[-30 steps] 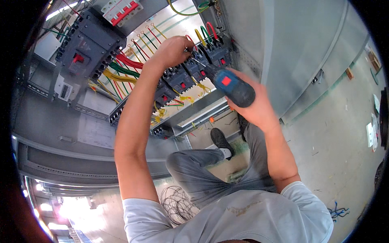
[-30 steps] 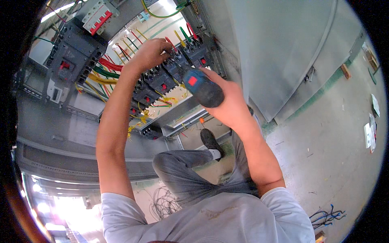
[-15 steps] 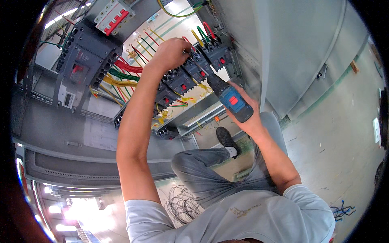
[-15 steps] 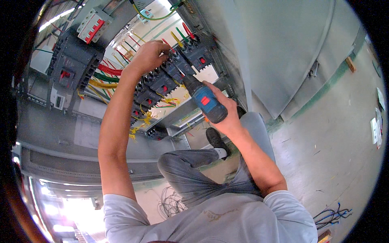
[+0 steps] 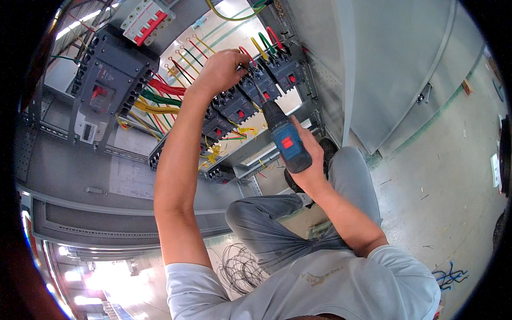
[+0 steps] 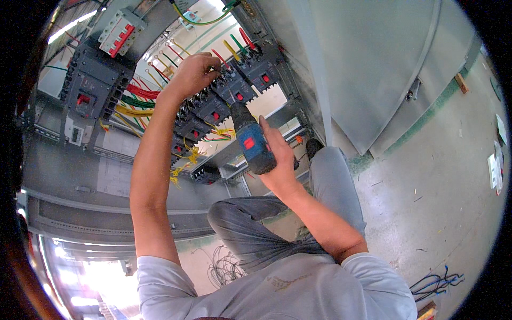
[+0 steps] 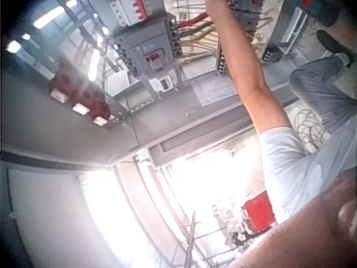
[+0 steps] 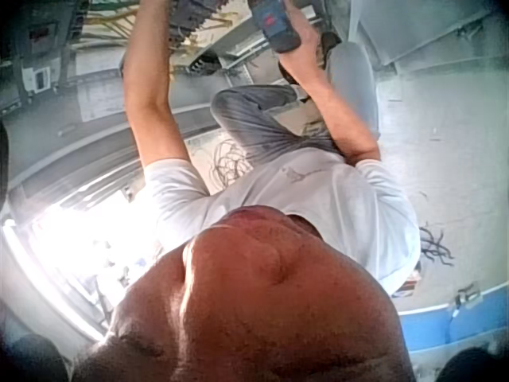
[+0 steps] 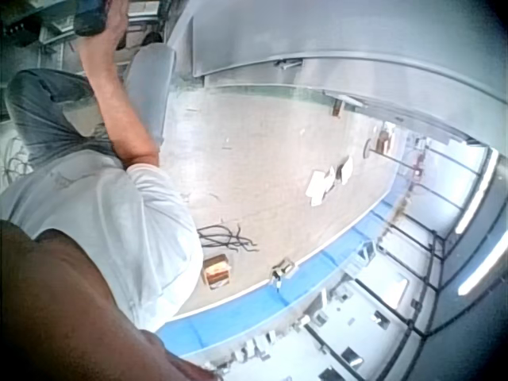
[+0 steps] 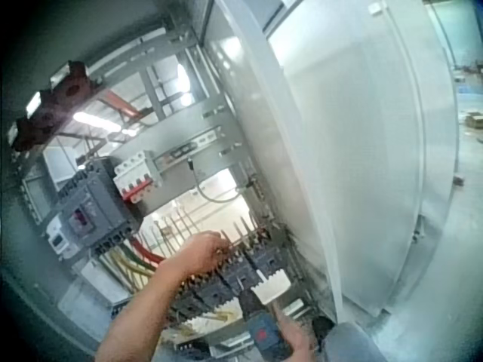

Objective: The person works inside an open electrical panel, using a cordless drill to tighten terminal screws on multiple circuit breakers. They handle and organize multicolored wires, then move a stool to access a different section of the panel and continue securing connections.

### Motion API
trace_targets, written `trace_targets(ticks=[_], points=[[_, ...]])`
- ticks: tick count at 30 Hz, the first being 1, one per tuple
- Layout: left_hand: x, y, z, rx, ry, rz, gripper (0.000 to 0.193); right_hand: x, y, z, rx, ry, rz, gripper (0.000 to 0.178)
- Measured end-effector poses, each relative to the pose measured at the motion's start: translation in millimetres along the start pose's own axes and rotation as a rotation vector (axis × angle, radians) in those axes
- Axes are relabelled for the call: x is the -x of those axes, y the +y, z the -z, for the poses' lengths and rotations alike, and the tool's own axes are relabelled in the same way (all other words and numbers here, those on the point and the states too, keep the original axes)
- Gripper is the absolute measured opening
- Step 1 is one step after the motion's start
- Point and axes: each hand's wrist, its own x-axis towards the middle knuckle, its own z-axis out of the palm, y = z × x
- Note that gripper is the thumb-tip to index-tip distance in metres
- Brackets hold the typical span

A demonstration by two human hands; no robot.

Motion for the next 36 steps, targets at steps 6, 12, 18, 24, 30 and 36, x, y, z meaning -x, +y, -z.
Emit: trace_targets(ticks=[6,12,18,24,30,36], points=[[-2.7,-0.2,2.0,-0.019,-0.054,0.015,0.013,3.8,1.8,-6.9,0.000,0.005,0.021,0.061],[-3.6,-2.9,4.3,0.040,-0.045,-0.038,0.014,-3.9,4.5,-7.8,-0.050,0.002,0.027,0.058],[-4.6,-4.3,1.0,0.122,-0.032,-0.023,0.022,-5.5,12.2,-2.6,-0.023,-0.025,0.013,0.059],[14.4,-8.2,-35.9,0.529,0.395,0.577,0.056,-5.2,11.4,-3.9,-0.034,-0.018,0.024,0.050],[13.7,10.1,-52.0,0.423,0.358,0.652,0.063,-8.1,4.8,-2.8,-0.039,0.005,0.030,0.044],[13.7,-10.2,-63.5,0.552,0.350,0.550,0.066,-8.2,9.9,-1.5,-0.041,-0.052,0.035,0.059]])
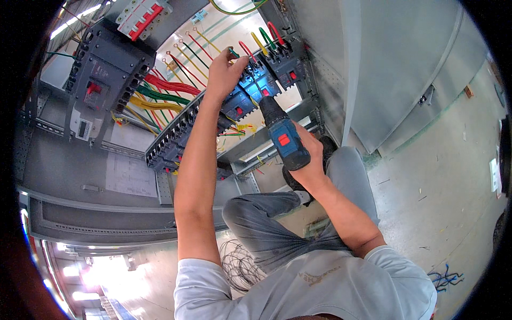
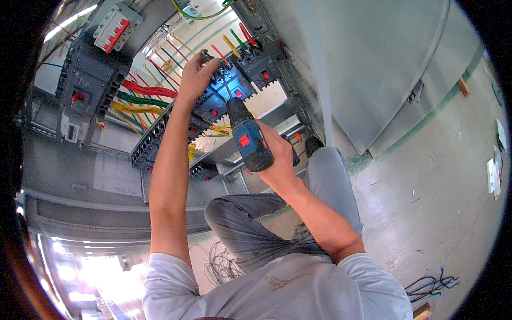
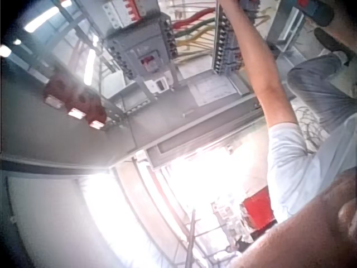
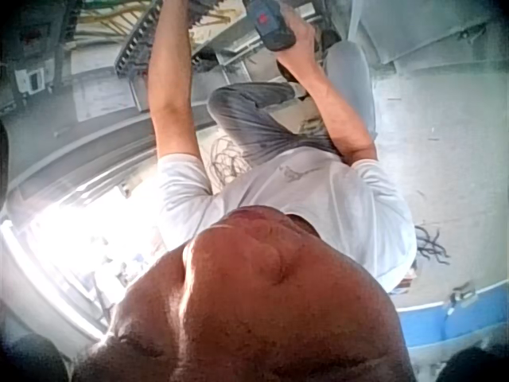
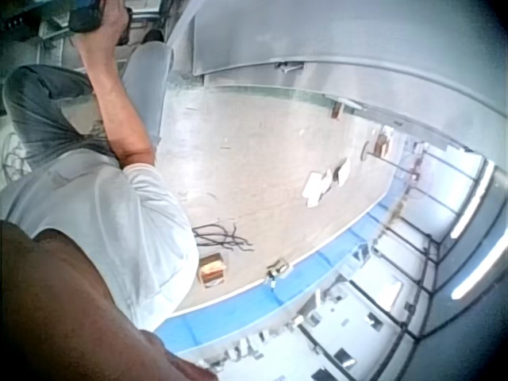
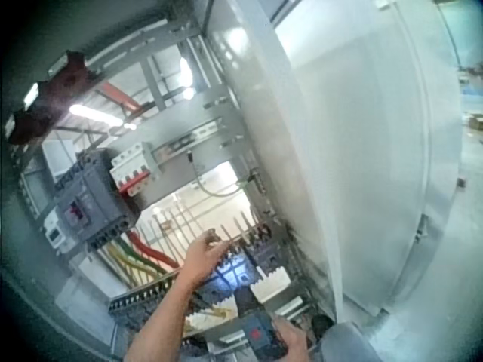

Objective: The person works inside an open electrical panel, using a cordless drill to tighten terminal screws on multiple circuit breakers. They handle and organize multicolored wires, then move a stool to access a different section of the panel and continue securing connections.

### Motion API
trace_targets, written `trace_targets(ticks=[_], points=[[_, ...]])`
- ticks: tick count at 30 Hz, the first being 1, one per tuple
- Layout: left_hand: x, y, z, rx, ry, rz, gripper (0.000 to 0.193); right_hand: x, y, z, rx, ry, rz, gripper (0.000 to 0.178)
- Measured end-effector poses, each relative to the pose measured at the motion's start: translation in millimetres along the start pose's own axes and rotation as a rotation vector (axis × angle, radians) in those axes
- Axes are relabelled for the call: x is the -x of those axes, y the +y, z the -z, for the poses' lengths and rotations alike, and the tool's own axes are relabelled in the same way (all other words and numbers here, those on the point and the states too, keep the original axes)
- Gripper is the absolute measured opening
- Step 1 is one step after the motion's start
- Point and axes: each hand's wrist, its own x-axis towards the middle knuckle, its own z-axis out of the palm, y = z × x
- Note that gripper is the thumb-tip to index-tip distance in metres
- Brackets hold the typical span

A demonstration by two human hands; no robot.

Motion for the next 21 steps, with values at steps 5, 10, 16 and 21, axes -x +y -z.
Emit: trace_targets(ticks=[5,10,16,21], points=[[-0.4,-7.2,-5.0,0.031,0.007,-0.026,0.068,2.7,-1.7,-0.1,-0.004,0.002,-0.060,0.061],[0.8,-2.9,-7.4,0.053,0.017,-0.010,0.071,-0.2,2.5,-1.9,-0.003,0.015,0.002,0.061],[1.7,-4.2,-7.6,0.086,0.019,-0.013,0.073,-2.8,-4.7,-4.0,-0.046,0.059,-0.022,0.045],[3.3,-4.0,-8.6,0.118,0.036,-0.036,0.073,-4.0,-1.1,-4.6,-0.007,0.052,-0.011,0.048]])
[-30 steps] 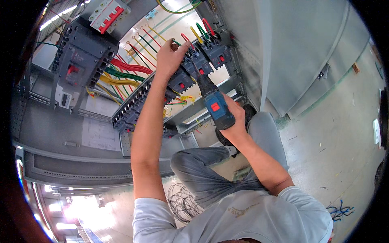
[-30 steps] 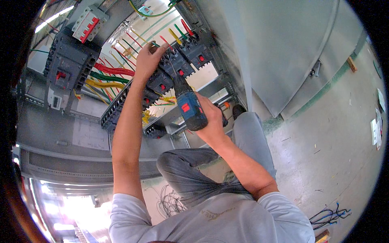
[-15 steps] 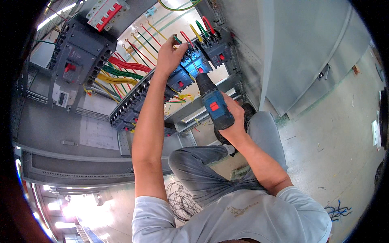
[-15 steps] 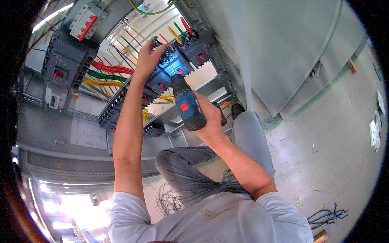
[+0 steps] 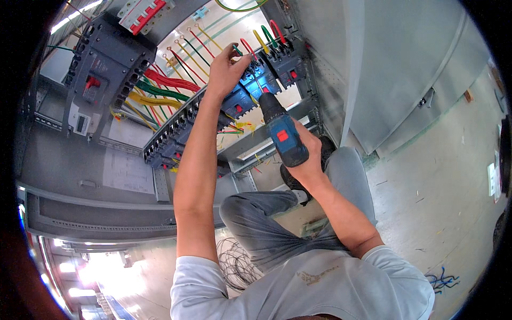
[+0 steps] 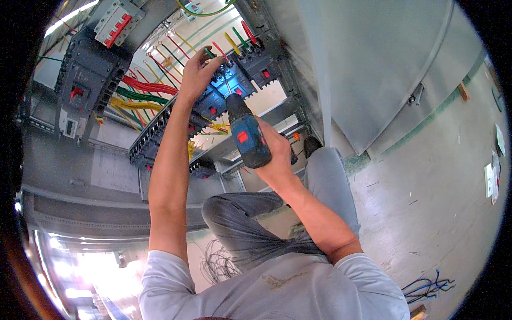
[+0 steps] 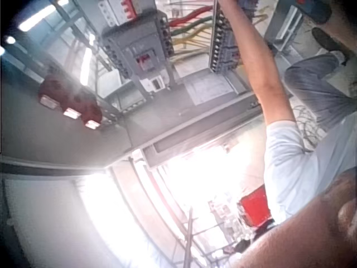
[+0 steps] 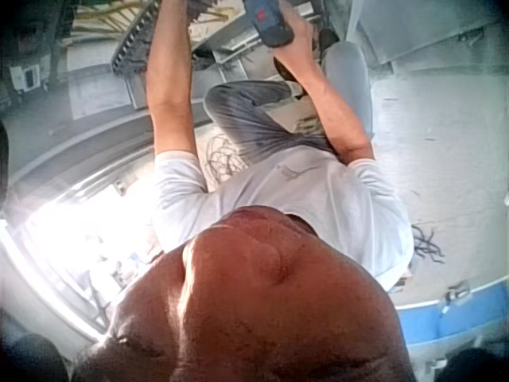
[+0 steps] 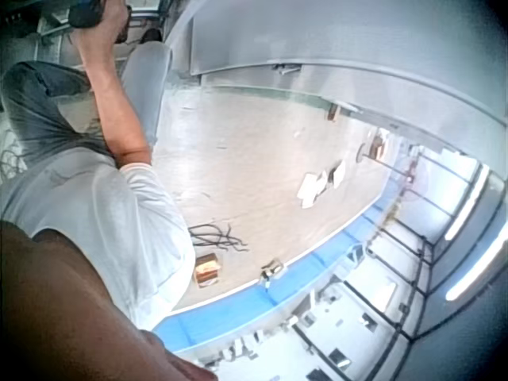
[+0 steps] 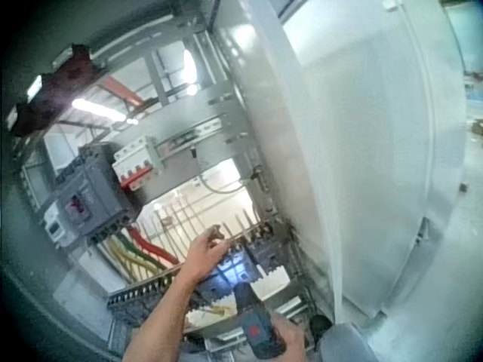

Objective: The person works inside an open electrical panel, using a cordless drill to tighten terminal screws on multiple circuit breakers. They handle and organize multicolored wires, then move a stool to access a different section of the panel and continue securing connections.

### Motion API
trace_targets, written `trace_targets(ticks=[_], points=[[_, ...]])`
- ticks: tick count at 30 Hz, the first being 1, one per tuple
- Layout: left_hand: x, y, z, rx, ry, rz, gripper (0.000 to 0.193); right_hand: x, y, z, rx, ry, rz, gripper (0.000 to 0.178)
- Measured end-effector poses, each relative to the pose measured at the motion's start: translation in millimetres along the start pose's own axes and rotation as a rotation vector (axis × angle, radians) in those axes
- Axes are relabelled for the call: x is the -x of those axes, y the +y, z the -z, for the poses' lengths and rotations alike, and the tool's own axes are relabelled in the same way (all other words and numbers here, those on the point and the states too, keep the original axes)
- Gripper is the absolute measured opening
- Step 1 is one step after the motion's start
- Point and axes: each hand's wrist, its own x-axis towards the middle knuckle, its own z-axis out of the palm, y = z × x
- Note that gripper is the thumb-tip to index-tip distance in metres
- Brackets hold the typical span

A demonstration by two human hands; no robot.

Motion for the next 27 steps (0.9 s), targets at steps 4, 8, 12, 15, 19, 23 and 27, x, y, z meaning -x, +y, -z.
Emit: trace_targets(ticks=[4,8,12,15,19,23,27], points=[[0.9,0.2,0.4,-0.029,0.021,0.023,0.072,-4.1,-7.0,4.7,0.082,-0.047,-0.007,0.051],[4.7,11.2,4.9,-0.019,0.009,0.051,0.065,0.3,4.8,2.1,-0.029,-0.030,-0.043,0.051],[4.8,6.2,2.2,0.035,0.028,0.000,0.062,-0.7,6.2,5.3,-0.007,-0.060,-0.072,0.049],[3.0,-1.4,1.5,0.007,0.059,-0.005,0.070,-5.9,-6.8,4.6,0.021,-0.060,-0.036,0.047],[6.6,4.5,-3.1,0.011,0.080,0.021,0.073,-1.4,-1.8,3.6,0.023,-0.056,-0.028,0.046],[5.4,8.0,0.1,-0.008,0.075,0.047,0.074,-2.4,-1.0,4.5,0.015,-0.060,-0.054,0.047],[5.7,9.1,-0.9,0.065,0.066,0.070,0.073,-3.8,-5.3,8.0,0.031,-0.083,-0.101,0.047]])
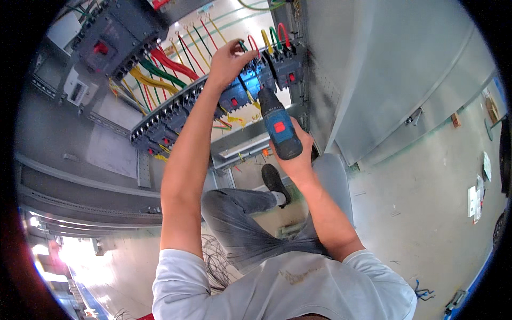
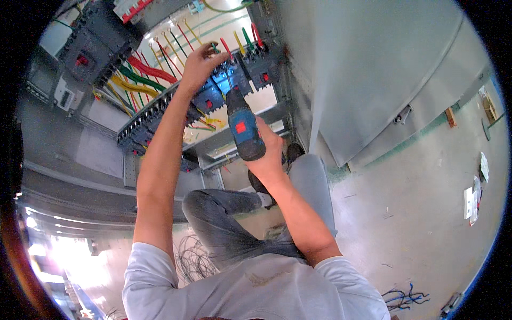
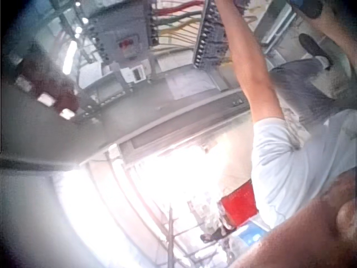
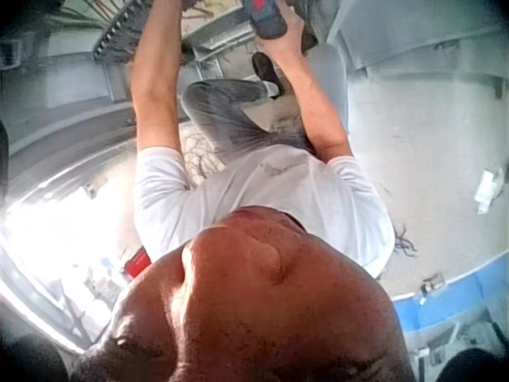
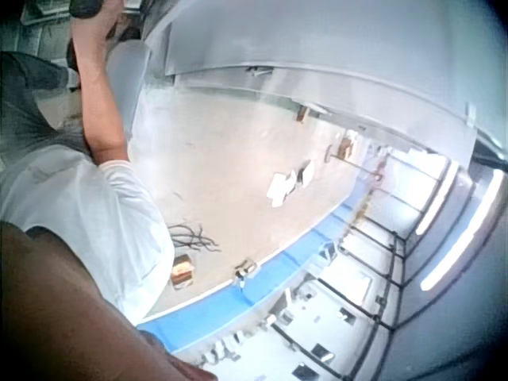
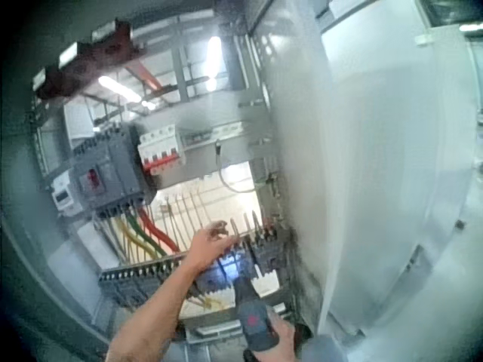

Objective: The person works inside an open electrical panel, using a cordless drill to tighten terminal screws on multiple circuit breakers. They handle and organize multicolored wires, then move a stool to access a different section of the panel and continue securing connections.

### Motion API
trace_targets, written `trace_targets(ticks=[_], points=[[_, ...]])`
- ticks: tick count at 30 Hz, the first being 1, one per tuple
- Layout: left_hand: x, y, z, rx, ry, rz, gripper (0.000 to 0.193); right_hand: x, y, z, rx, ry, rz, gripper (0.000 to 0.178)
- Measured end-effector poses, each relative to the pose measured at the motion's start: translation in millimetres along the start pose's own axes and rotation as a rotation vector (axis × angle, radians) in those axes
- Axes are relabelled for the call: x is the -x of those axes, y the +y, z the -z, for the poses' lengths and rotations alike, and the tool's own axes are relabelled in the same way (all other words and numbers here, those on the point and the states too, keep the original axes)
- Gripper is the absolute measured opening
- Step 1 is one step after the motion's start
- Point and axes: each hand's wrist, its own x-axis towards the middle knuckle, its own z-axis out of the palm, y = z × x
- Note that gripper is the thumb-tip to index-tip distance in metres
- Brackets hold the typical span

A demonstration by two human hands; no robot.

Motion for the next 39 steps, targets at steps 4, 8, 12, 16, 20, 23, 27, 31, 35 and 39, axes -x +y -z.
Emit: trace_targets(ticks=[4,8,12,16,20,23,27,31,35,39], points=[[-0.4,2.1,10.8,0.101,-0.074,0.049,0.070,-3.7,3.6,1.6,0.016,-0.036,0.079,0.054],[-8.3,-4.5,28.1,0.220,-0.158,0.100,0.054,-4.2,2.9,9.0,0.027,0.001,0.136,0.056],[-9.9,0.5,15.4,0.077,-0.066,0.041,0.044,-3.6,14.7,9.2,0.009,-0.011,0.146,0.055],[-11.9,0.8,12.3,-0.035,0.000,0.019,0.043,-7.0,15.7,12.5,0.055,-0.019,0.210,0.054],[-13.8,-12.2,9.7,0.061,0.079,-0.021,0.050,-4.5,15.5,11.2,0.027,-0.069,0.155,0.054],[-3.7,-5.0,2.4,-0.042,0.045,-0.031,0.056,-2.8,15.8,9.8,0.036,-0.044,0.150,0.055],[-0.9,4.9,4.6,-0.087,-0.030,-0.021,0.058,-4.0,13.1,4.9,0.031,-0.031,0.190,0.056],[0.6,7.2,3.6,0.011,0.042,-0.034,0.069,-5.1,19.4,3.9,0.033,-0.041,0.171,0.055],[4.7,18.1,9.9,0.030,-0.018,0.011,0.075,-4.7,16.6,4.2,0.058,-0.034,0.163,0.055],[4.7,17.8,11.6,-0.006,-0.012,0.026,0.073,-4.3,17.0,2.0,0.075,-0.032,0.146,0.055]])
